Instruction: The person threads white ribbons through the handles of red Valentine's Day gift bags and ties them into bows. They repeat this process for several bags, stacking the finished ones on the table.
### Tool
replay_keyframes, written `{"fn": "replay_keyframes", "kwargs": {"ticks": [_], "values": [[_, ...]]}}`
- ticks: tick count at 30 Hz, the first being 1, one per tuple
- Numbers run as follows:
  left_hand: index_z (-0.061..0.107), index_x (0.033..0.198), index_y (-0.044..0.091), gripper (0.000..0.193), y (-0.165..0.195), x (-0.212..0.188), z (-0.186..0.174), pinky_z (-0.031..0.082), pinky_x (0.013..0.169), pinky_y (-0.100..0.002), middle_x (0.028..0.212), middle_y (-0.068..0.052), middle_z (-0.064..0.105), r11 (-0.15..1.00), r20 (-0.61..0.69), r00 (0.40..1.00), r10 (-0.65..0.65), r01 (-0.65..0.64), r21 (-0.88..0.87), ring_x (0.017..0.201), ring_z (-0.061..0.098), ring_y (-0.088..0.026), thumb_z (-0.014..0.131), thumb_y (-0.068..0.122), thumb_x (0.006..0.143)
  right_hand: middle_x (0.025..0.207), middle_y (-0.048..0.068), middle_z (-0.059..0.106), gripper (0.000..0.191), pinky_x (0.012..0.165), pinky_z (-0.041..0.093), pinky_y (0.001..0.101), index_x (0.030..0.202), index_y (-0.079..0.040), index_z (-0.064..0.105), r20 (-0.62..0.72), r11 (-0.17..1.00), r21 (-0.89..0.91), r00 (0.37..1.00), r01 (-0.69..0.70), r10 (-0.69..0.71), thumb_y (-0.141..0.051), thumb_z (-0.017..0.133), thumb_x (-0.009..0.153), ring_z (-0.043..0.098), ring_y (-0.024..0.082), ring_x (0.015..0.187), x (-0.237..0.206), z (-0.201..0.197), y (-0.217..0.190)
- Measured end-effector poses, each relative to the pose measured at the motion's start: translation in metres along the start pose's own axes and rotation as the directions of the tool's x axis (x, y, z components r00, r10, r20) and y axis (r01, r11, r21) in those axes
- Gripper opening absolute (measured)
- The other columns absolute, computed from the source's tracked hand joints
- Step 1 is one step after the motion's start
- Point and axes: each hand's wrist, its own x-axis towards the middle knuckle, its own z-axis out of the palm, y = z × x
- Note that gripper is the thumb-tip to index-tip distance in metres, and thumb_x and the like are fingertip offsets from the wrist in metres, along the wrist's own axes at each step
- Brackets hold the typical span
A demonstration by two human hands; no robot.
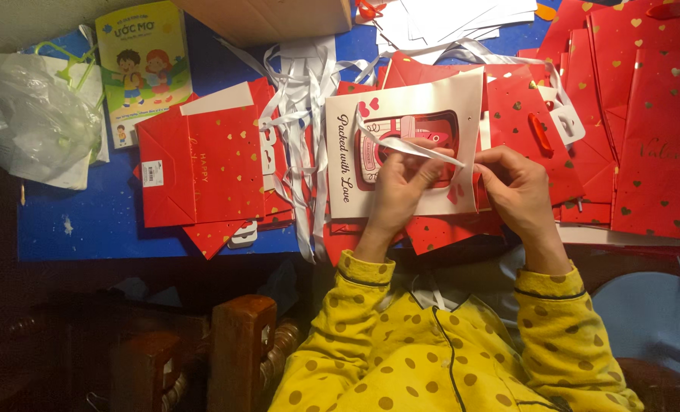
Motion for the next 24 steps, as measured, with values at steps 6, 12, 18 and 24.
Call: {"fn": "replay_keyframes", "kwargs": {"ticks": [6, 12, 18, 24], "values": [[0.068, 0.124, -0.003, 0.024, 0.012, -0.006, 0.006, 0.062, 0.089, -0.029, 0.114, -0.01, 0.074, 0.962, 0.112, 0.994, -0.004, -0.027, 0.272, 0.1, 0.073, -0.015, 0.071, 0.009, 0.103, 0.097, 0.001, 0.071, 0.009, 0.079, 0.051, 0.0207, 0.111, 0.003, 0.068, 0.003, 1.0, -0.012, 1.0, 0.014, -0.014, 0.0, 0.063, 0.104, 0.062, 0.004, 0.09, 0.0, 0.0, 0.002], [0.057, 0.115, -0.001, 0.022, -0.003, -0.001, 0.002, 0.063, 0.088, -0.032, 0.104, -0.01, 0.075, 0.997, 0.0, 0.997, -0.071, 0.071, -0.02, 0.097, 0.075, -0.016, 0.057, 0.02, 0.109, 0.094, 0.003, 0.07, 0.009, 0.072, 0.047, 0.0222, 0.111, 0.003, 0.069, -0.025, 0.998, -0.023, 0.998, -0.056, 0.056, -0.002, 0.063, 0.106, 0.06, 0.005, 0.084, 0.0, 0.0, 0.001], [0.058, 0.118, 0.0, 0.023, -0.003, 0.003, -0.006, 0.06, 0.086, -0.031, 0.103, -0.01, 0.075, 0.992, -0.077, 0.997, 0.012, -0.022, -0.127, 0.093, 0.072, -0.015, 0.056, 0.022, 0.112, 0.097, 0.001, 0.072, 0.009, 0.081, 0.051, 0.021, 0.11, 0.003, 0.068, -0.013, 1.0, -0.007, 1.0, 0.013, -0.013, -0.004, 0.063, 0.106, 0.064, 0.004, 0.09, 0.0, 0.0, 0.0], [0.067, 0.123, 0.001, 0.027, 0.008, -0.003, 0.005, 0.057, 0.091, -0.028, 0.108, -0.005, 0.074, 0.984, 0.055, 0.997, 0.05, -0.058, 0.169, 0.101, 0.069, -0.011, 0.067, 0.019, 0.103, 0.098, 0.001, 0.072, 0.009, 0.079, 0.051, 0.0202, 0.111, 0.002, 0.068, -0.004, 1.0, 0.022, 1.0, 0.015, -0.015, -0.004, 0.063, 0.106, 0.064, 0.003, 0.09, 0.0, 0.001, -0.001]]}}
